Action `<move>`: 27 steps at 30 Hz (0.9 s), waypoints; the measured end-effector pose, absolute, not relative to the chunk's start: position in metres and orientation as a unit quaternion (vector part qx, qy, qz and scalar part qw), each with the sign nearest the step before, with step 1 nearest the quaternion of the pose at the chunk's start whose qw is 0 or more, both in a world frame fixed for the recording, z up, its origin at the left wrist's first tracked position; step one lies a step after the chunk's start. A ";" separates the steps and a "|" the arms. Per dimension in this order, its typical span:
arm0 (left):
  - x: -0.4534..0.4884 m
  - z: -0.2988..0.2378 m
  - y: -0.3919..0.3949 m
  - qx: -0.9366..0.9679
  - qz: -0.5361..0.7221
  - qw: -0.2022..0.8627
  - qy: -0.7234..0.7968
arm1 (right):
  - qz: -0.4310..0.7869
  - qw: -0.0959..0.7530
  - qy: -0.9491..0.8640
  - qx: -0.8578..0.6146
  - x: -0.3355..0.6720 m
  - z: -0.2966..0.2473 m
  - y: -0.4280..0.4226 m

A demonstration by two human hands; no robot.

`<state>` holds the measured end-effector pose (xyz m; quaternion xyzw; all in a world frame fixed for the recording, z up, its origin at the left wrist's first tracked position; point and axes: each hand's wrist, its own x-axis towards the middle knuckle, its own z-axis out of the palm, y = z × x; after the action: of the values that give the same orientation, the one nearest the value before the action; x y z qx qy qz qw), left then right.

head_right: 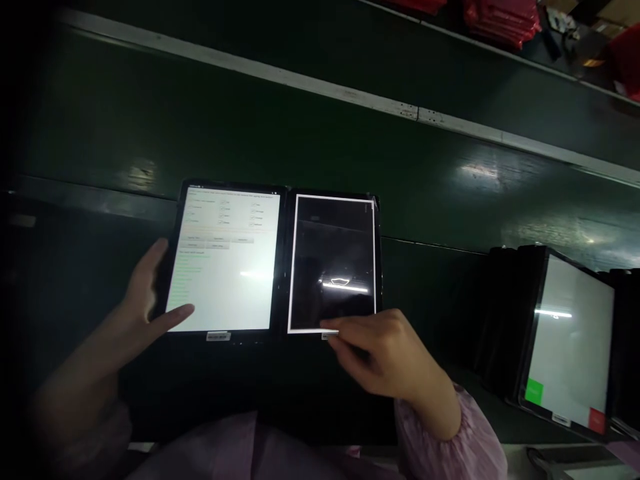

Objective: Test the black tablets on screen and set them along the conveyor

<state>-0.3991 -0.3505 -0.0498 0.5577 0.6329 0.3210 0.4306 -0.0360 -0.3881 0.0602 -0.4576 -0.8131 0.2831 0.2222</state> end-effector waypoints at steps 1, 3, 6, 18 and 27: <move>-0.402 -0.050 -0.352 0.557 0.319 0.432 0.633 | 0.296 0.226 -0.818 -0.438 -0.038 0.058 -0.392; -0.406 -0.051 -0.353 0.549 0.329 0.437 0.632 | 0.295 0.236 -0.823 -0.424 -0.040 0.053 -0.398; -0.407 -0.052 -0.350 0.543 0.330 0.436 0.637 | 0.268 0.236 -0.828 -0.432 -0.040 0.050 -0.403; -0.404 -0.047 -0.353 0.580 0.280 0.436 0.629 | 0.121 0.149 -0.869 -0.455 -0.076 0.033 -0.354; -0.419 -0.056 -0.358 0.550 0.344 0.480 0.591 | 0.004 0.195 -0.811 -0.551 -0.050 0.052 -0.360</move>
<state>-0.4186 -0.3582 -0.0562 0.5500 0.5906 0.3441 0.4798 -0.0502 -0.3597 0.0522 -0.5512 -0.8113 0.0038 0.1946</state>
